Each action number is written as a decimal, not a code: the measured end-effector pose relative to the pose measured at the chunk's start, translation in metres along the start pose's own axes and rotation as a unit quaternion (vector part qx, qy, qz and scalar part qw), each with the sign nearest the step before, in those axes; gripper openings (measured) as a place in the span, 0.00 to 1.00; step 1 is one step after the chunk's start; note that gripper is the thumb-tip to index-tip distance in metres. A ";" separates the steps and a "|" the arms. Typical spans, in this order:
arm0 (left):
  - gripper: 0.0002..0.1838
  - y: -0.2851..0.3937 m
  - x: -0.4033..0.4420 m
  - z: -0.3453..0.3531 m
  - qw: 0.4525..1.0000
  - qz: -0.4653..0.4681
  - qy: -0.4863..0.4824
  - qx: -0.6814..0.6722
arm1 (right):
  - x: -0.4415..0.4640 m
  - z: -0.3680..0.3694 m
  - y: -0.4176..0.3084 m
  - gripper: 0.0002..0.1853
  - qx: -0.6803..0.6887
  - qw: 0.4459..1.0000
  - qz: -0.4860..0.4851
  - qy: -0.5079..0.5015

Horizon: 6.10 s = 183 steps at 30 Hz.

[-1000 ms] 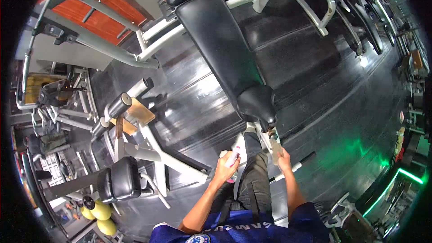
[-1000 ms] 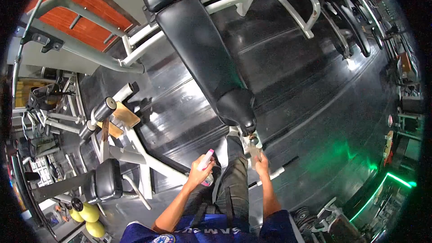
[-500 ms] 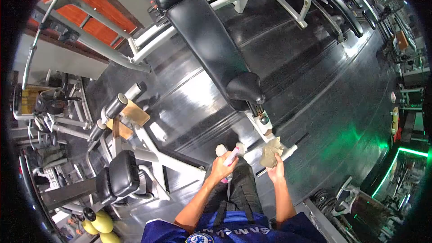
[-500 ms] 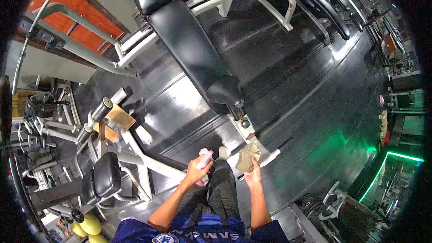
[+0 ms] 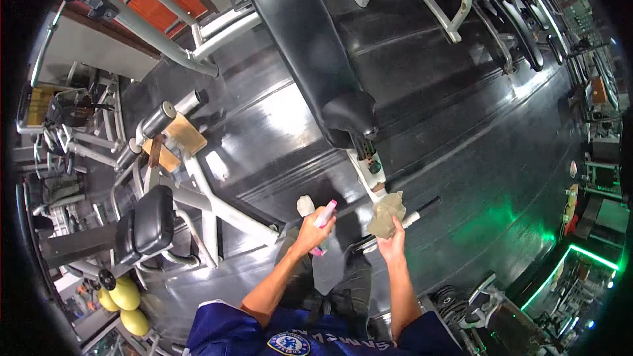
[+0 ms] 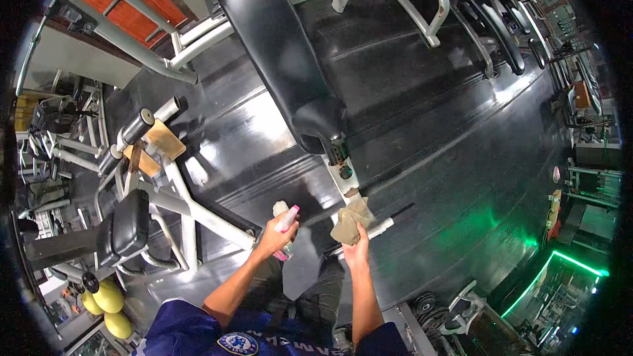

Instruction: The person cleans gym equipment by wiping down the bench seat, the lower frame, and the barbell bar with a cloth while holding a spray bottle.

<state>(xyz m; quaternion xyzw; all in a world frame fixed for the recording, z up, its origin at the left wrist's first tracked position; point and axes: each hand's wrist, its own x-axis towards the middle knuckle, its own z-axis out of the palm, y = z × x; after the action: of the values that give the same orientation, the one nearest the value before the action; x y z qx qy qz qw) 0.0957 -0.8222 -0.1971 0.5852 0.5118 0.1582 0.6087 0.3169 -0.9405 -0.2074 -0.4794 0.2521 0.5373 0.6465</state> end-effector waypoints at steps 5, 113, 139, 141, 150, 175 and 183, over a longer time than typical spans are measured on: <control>0.12 -0.010 0.012 0.043 0.995 -0.060 0.016 -0.074 | 0.009 -0.045 -0.031 0.24 -0.034 0.999 -0.016 -0.037; 0.08 -0.101 0.003 0.249 0.952 -0.107 0.263 -0.113 | 0.344 0.028 -0.086 0.21 -0.728 0.372 -0.485 -0.311; 0.08 -0.105 -0.002 0.257 0.957 -0.111 0.237 -0.121 | 0.353 0.030 0.025 0.15 -0.850 -0.057 -0.372 -0.368; 0.08 -0.105 -0.001 0.260 0.962 -0.084 0.243 -0.097 | 0.361 0.011 0.031 0.17 -0.818 -0.070 -0.450 -0.351; 0.08 -0.107 0.001 0.274 0.967 -0.074 0.225 -0.098 | 0.361 -0.005 0.051 0.20 -0.829 -0.018 -0.476 -0.293; 0.06 -0.103 0.004 0.270 0.965 -0.084 0.240 -0.058 | 0.324 -0.165 -0.060 0.22 -0.836 0.447 -0.182 -0.260; 0.07 -0.091 0.006 0.265 0.953 -0.109 0.280 0.038 | 0.306 -0.236 -0.119 0.19 -0.510 0.856 -0.052 -0.069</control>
<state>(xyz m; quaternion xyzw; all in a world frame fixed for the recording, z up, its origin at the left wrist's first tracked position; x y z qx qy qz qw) 0.2758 -0.9874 -0.3349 0.4803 0.7283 0.2292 0.4317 0.5636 -1.0073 -0.5207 -0.7159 -0.1276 0.5880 0.3542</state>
